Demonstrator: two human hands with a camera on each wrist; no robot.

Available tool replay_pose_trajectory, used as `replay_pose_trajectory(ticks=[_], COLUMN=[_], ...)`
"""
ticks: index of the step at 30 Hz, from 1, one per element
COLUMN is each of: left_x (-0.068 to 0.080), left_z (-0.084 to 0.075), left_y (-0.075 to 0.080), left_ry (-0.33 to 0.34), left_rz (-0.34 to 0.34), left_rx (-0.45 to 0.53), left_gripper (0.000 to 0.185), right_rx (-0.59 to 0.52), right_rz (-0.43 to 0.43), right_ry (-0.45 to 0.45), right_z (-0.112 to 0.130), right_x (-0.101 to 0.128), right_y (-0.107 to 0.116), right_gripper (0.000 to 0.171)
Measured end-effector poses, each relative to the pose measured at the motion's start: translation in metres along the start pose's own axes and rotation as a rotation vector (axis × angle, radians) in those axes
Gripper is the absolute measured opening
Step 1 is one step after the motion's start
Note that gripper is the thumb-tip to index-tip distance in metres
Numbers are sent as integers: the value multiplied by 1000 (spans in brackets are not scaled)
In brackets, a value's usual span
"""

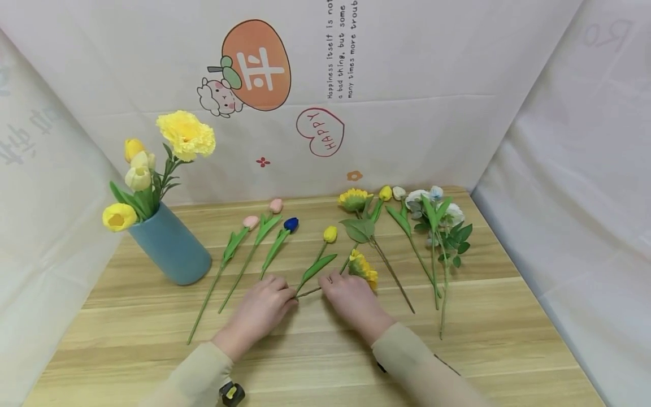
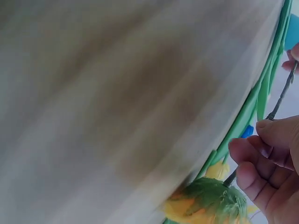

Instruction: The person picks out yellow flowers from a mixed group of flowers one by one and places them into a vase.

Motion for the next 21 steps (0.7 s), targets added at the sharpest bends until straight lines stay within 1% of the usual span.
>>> replay_pose_trajectory(ticks=[6, 9, 12, 14, 17, 19, 21], left_x=[0, 2, 4, 5, 5, 5, 4], left_z=[-3, -2, 2, 6, 13, 19, 25], left_y=[-9, -12, -12, -11, -6, 0, 8], left_ry=[-8, -7, 8, 23, 49, 62, 68], left_rz=[-9, -19, -27, -20, -16, -26, -60], left_rx=[-30, -29, -33, -29, -22, -19, -35], left_gripper=[8, 6, 9, 11, 9, 9, 7], right_rx=[5, 3, 8, 2, -27, -54, -72], right_rz=[-3, 8, 30, 41, 41, 45, 78], right_ry=[3, 0, -7, -11, 2, 23, 54], right_z=[7, 8, 7, 6, 4, 3, 4], right_x=[-1, -1, 1, 2, 6, 9, 13], right_y=[-5, -5, -5, -4, -2, 0, -1], right_gripper=[25, 23, 20, 16, 12, 15, 23])
Point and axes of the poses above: each hand's wrist, its own x-axis away from the middle knuckle, its own y-axis out of the back of the hand, z = x × y, the point moved 9 cm from there along -x, towards the middle knuckle, and after that the axes turned 2 degrees about x, right-handed, at the moved point
